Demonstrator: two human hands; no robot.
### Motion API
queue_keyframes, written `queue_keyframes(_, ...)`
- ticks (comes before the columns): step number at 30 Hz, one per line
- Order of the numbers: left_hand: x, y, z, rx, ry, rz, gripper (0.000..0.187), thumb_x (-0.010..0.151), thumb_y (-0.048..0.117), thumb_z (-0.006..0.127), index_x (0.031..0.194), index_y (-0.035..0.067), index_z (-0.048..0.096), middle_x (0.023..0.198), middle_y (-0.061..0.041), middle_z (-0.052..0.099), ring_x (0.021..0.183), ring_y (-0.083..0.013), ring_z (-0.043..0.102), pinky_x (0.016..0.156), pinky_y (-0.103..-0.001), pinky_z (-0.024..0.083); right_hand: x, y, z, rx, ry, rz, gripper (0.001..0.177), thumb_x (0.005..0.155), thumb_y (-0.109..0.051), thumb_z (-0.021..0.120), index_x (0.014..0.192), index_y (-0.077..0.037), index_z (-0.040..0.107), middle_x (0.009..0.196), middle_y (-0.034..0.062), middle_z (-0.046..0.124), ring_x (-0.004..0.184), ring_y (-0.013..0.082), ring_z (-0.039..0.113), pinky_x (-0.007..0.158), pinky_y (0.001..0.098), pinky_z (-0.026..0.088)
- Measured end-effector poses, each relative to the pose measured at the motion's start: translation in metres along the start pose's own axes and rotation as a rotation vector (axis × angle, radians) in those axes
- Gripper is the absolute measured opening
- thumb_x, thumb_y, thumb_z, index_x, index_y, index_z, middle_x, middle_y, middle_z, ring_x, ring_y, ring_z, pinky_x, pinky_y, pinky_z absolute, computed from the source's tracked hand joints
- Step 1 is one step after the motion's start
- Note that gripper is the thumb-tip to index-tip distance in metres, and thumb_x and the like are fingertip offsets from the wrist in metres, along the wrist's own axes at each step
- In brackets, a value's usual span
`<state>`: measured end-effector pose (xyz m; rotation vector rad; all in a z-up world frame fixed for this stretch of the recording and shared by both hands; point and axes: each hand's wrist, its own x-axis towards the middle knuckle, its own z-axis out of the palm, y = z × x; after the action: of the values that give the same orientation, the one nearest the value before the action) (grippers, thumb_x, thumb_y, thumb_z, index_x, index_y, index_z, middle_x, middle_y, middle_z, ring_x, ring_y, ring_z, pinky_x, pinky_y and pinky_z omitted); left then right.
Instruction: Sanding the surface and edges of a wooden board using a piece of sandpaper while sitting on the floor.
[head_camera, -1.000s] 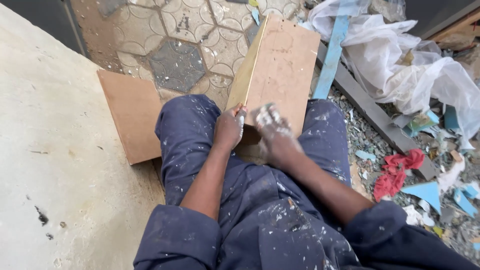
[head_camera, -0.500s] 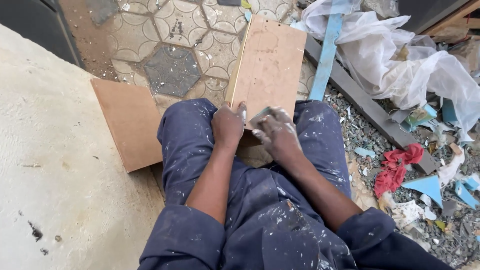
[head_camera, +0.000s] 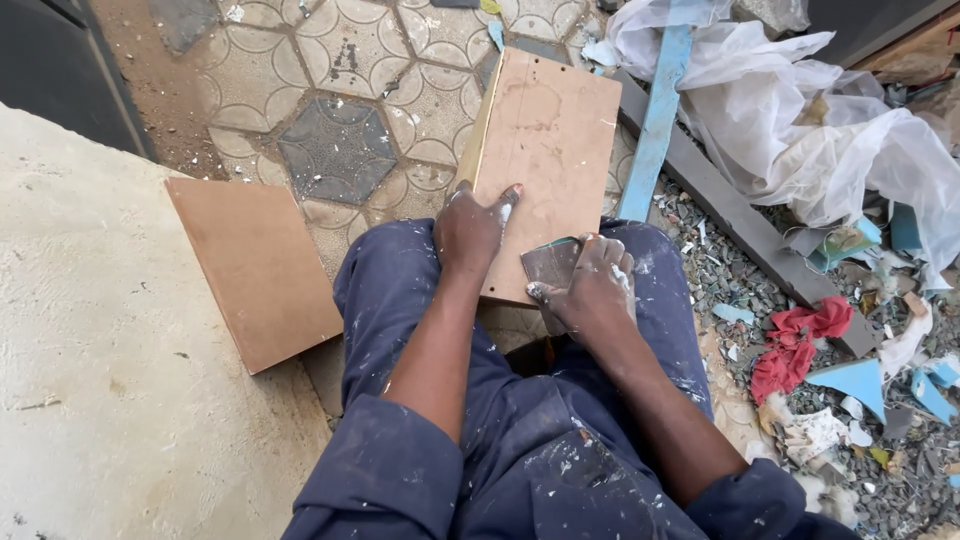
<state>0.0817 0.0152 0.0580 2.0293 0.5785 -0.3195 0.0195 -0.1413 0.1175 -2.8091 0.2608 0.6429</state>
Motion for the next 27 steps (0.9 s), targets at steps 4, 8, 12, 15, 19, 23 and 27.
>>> queue_keyframes(4, 0.019, -0.023, 0.003, 0.038, -0.086, -0.005, 0.089, 0.089, 0.067, 0.061, 0.145, 0.000, 0.049, 0.134, -0.026, 0.061, 0.127, -0.0473, 0.057, 0.101, -0.059, 0.049, 0.025, 0.006, 0.012, 0.029, -0.045, -0.013, 0.093, 0.076, -0.047, 0.085, 0.146, -0.014, 0.032, 0.137, 0.0195, 0.042, 0.131, 0.0444, 0.042, 0.109, 0.0536, 0.039)
queue_keyframes(8, 0.011, -0.012, -0.008, 0.030, -0.073, 0.016, 0.089, 0.090, 0.067, 0.061, 0.147, 0.001, 0.047, 0.135, -0.029, 0.057, 0.128, -0.0508, 0.054, 0.103, -0.061, 0.047, 0.054, 0.018, 0.021, 0.051, -0.062, -0.066, 0.088, 0.076, -0.042, 0.085, 0.147, -0.018, 0.037, 0.139, 0.0192, 0.044, 0.133, 0.0449, 0.043, 0.109, 0.0523, 0.041)
queue_keyframes(12, -0.003, 0.005, -0.020, 0.007, -0.085, 0.006, 0.094, 0.085, 0.069, 0.063, 0.147, -0.001, 0.046, 0.136, -0.030, 0.054, 0.130, -0.0525, 0.052, 0.106, -0.061, 0.045, 0.031, -0.012, -0.004, 0.071, -0.082, -0.144, 0.082, 0.079, -0.034, 0.083, 0.148, -0.016, 0.043, 0.139, 0.0194, 0.044, 0.136, 0.0465, 0.040, 0.111, 0.0529, 0.044)
queue_keyframes(15, 0.000, 0.005, -0.017, 0.032, -0.081, -0.039, 0.098, 0.084, 0.074, 0.061, 0.147, 0.001, 0.046, 0.135, -0.029, 0.054, 0.131, -0.0518, 0.052, 0.106, -0.060, 0.045, 0.039, 0.002, 0.002, 0.044, -0.061, -0.011, 0.086, 0.080, -0.043, 0.081, 0.147, -0.008, 0.041, 0.146, 0.0232, 0.038, 0.136, 0.0492, 0.043, 0.111, 0.0588, 0.041)
queue_keyframes(19, 0.011, -0.004, -0.006, 0.038, -0.080, -0.080, 0.099, 0.084, 0.078, 0.057, 0.147, 0.002, 0.047, 0.135, -0.027, 0.054, 0.131, -0.0488, 0.052, 0.105, -0.060, 0.047, 0.060, 0.024, 0.017, -0.012, -0.072, -0.006, 0.079, 0.082, -0.042, 0.080, 0.145, -0.005, 0.048, 0.139, 0.0226, 0.045, 0.134, 0.0468, 0.044, 0.110, 0.0552, 0.044)
queue_keyframes(23, 0.012, -0.011, -0.002, 0.052, -0.056, -0.041, 0.095, 0.085, 0.076, 0.055, 0.142, 0.000, 0.050, 0.130, -0.029, 0.056, 0.128, -0.0496, 0.054, 0.104, -0.058, 0.047, 0.058, 0.026, 0.015, -0.048, -0.119, -0.012, 0.090, 0.078, -0.046, 0.082, 0.149, -0.005, 0.046, 0.140, 0.0238, 0.045, 0.135, 0.0496, 0.043, 0.112, 0.0569, 0.042)
queue_keyframes(27, 0.013, -0.013, -0.001, 0.035, -0.049, -0.033, 0.091, 0.085, 0.073, 0.059, 0.140, 0.001, 0.052, 0.129, -0.029, 0.057, 0.128, -0.0498, 0.055, 0.105, -0.057, 0.047, 0.052, 0.021, 0.007, 0.021, -0.131, 0.021, 0.086, 0.079, -0.042, 0.081, 0.147, -0.004, 0.045, 0.142, 0.0258, 0.044, 0.136, 0.0513, 0.043, 0.114, 0.0575, 0.037)
